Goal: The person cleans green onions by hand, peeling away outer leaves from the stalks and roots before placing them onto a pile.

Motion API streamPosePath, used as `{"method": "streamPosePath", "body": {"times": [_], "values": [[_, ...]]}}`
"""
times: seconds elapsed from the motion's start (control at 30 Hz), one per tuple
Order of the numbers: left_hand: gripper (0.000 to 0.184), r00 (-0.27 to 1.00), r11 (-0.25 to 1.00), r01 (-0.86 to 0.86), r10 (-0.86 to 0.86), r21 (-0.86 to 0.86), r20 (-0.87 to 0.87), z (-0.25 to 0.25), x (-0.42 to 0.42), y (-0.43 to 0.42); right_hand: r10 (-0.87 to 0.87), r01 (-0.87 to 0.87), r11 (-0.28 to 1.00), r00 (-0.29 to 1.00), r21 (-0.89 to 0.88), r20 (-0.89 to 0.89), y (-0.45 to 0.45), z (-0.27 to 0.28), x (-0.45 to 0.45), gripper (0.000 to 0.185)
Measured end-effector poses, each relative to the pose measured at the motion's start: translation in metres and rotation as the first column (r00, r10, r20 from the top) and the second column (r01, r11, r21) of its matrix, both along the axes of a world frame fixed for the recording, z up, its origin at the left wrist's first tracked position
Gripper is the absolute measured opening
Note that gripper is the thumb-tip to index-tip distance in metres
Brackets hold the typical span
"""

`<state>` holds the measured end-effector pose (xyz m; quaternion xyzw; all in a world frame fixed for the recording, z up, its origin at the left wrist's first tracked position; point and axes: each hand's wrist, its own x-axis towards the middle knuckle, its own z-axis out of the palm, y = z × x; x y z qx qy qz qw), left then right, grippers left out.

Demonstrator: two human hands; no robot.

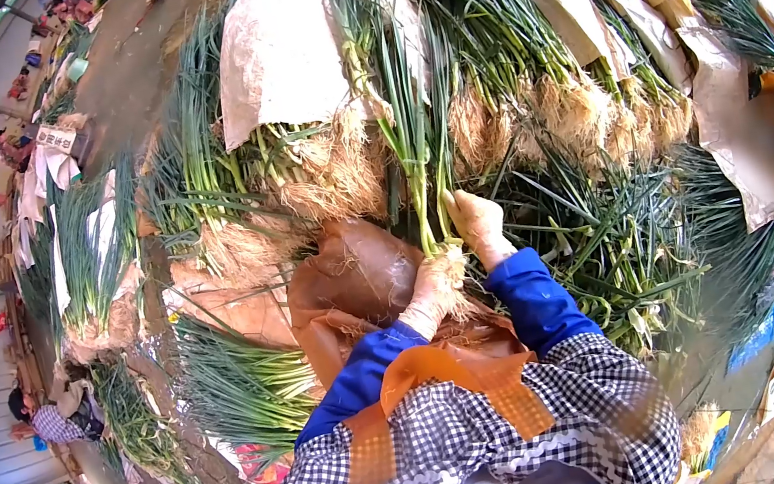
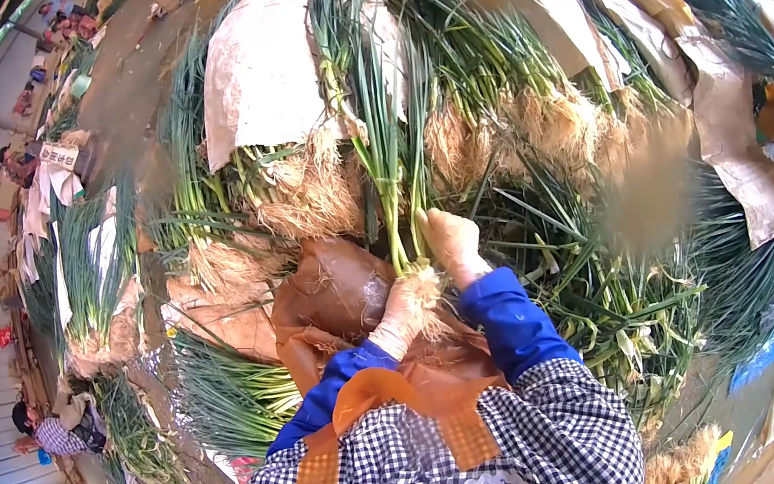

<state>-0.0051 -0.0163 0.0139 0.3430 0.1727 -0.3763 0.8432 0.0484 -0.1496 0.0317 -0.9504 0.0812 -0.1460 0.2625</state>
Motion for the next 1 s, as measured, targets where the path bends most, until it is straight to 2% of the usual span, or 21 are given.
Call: {"method": "streamPosePath", "body": {"times": [0.03, 0.07, 0.1, 0.13, 0.2, 0.23, 0.27, 0.33, 0.37, 0.4, 0.47, 0.5, 0.53, 0.6, 0.63, 0.67, 0.77, 0.8, 0.87, 0.93, 1.0], "values": [[0.022, 0.994, 0.987, -0.085, 0.074, -0.138, -0.082, -0.013, 0.004, 0.005, 0.063, -0.067, 0.997, 0.995, 0.042, 0.08, -0.006, 0.011, -0.012, 0.037], [0.021, 0.975, 0.947, -0.181, 0.137, -0.266, -0.173, -0.026, 0.006, 0.008, 0.115, -0.119, 0.982, 0.993, 0.149, 0.034, -0.012, 0.019, -0.025, 0.034], [0.017, 0.932, 0.968, -0.248, 0.224, -0.049, -0.286, -0.008, 0.012, -0.003, 0.212, -0.163, 0.886, 0.975, 0.433, -0.067, -0.017, 0.034, -0.043, 0.032], [0.014, 0.906, 0.935, -0.307, 0.229, -0.177, -0.356, -0.01, 0.015, -0.005, 0.33, -0.154, 0.712, 0.935, 0.685, -0.133, -0.023, 0.05, -0.062, 0.029], [0.014, 0.982, 0.9, -0.119, 0.044, -0.42, -0.182, -0.022, 0.012, 0.004, 0.4, -0.205, 0.708, 0.905, 0.675, -0.144, -0.037, 0.075, -0.091, 0.026], [0.015, 0.992, 0.95, 0.003, -0.042, -0.312, -0.119, -0.014, 0.011, 0.007, 0.311, -0.02, 0.633, 0.922, 0.774, -0.23, -0.048, 0.075, -0.098, 0.026], [0.016, 0.977, 0.946, -0.072, 0.004, -0.315, -0.211, -0.006, 0.008, 0.0, 0.231, 0.164, 0.52, 0.918, 0.838, -0.323, -0.059, 0.073, -0.106, 0.026], [0.021, 0.984, 0.964, -0.129, 0.094, -0.233, -0.154, 0.026, 0.012, -0.009, 0.259, 0.209, 0.352, 0.915, 0.912, -0.309, -0.093, 0.052, -0.122, 0.029], [0.027, 0.967, 0.948, -0.153, 0.084, -0.28, -0.242, 0.034, 0.012, -0.004, 0.271, 0.208, 0.331, 0.913, 0.921, -0.304, -0.099, 0.055, -0.132, 0.031], [0.03, 0.981, 0.959, -0.064, 0.01, -0.275, -0.194, 0.042, 0.013, -0.002, 0.292, 0.286, 0.335, 0.874, 0.898, -0.388, -0.097, 0.069, -0.135, 0.033], [0.03, 0.97, 0.912, -0.012, -0.089, -0.411, -0.226, 0.025, 0.008, -0.01, 0.215, 0.163, 0.27, 0.951, 0.949, -0.224, -0.086, 0.073, -0.132, 0.032], [0.033, 0.966, 0.975, 0.105, -0.146, -0.194, -0.215, 0.033, 0.008, -0.018, 0.116, 0.251, 0.202, 0.954, 0.947, -0.278, -0.079, 0.073, -0.126, 0.032], [0.034, 0.946, 0.951, 0.166, -0.229, -0.262, -0.231, 0.039, 0.003, -0.023, 0.108, 0.249, 0.097, 0.96, 0.964, -0.259, -0.075, 0.065, -0.122, 0.03], [0.035, 0.942, 0.95, 0.206, -0.258, -0.236, -0.213, 0.03, -0.003, -0.02, 0.079, 0.164, 0.175, 0.98, 0.971, -0.18, -0.053, 0.054, -0.109, 0.027], [0.034, 0.953, 0.973, 0.211, -0.227, -0.096, -0.201, 0.022, -0.003, -0.022, 0.09, 0.187, 0.112, 0.976, 0.976, -0.198, -0.045, 0.06, -0.106, 0.025], [0.033, 0.943, 0.978, 0.163, -0.192, -0.128, -0.271, 0.015, -0.005, -0.023, 0.124, 0.161, 0.051, 0.978, 0.986, -0.166, -0.038, 0.061, -0.105, 0.026], [0.031, 0.924, 0.988, 0.139, -0.155, -0.07, -0.351, 0.017, -0.001, -0.025, 0.029, 0.085, -0.346, 0.996, 0.934, -0.08, -0.018, 0.059, -0.1, 0.032], [0.031, 0.921, 0.988, 0.14, -0.156, -0.071, -0.357, 0.015, -0.003, -0.026, 0.018, 0.051, -0.485, 0.999, 0.873, -0.049, -0.011, 0.068, -0.098, 0.037], [0.024, 0.895, 0.963, 0.113, -0.206, -0.246, -0.395, 0.012, -0.006, -0.029, 0.102, -0.02, -0.686, 0.987, 0.727, 0.124, -0.007, 0.069, -0.096, 0.043], [0.023, 0.908, 0.962, 0.141, -0.219, -0.233, -0.358, 0.012, -0.006, -0.028, 0.178, 0.0, -0.73, 0.966, 0.684, 0.19, -0.012, 0.055, -0.096, 0.046], [0.017, 0.984, 0.998, 0.053, -0.055, -0.017, -0.168, 0.016, -0.004, -0.025, 0.189, 0.18, -0.789, 0.981, 0.587, -0.047, -0.014, 0.063, -0.1, 0.051]]}}
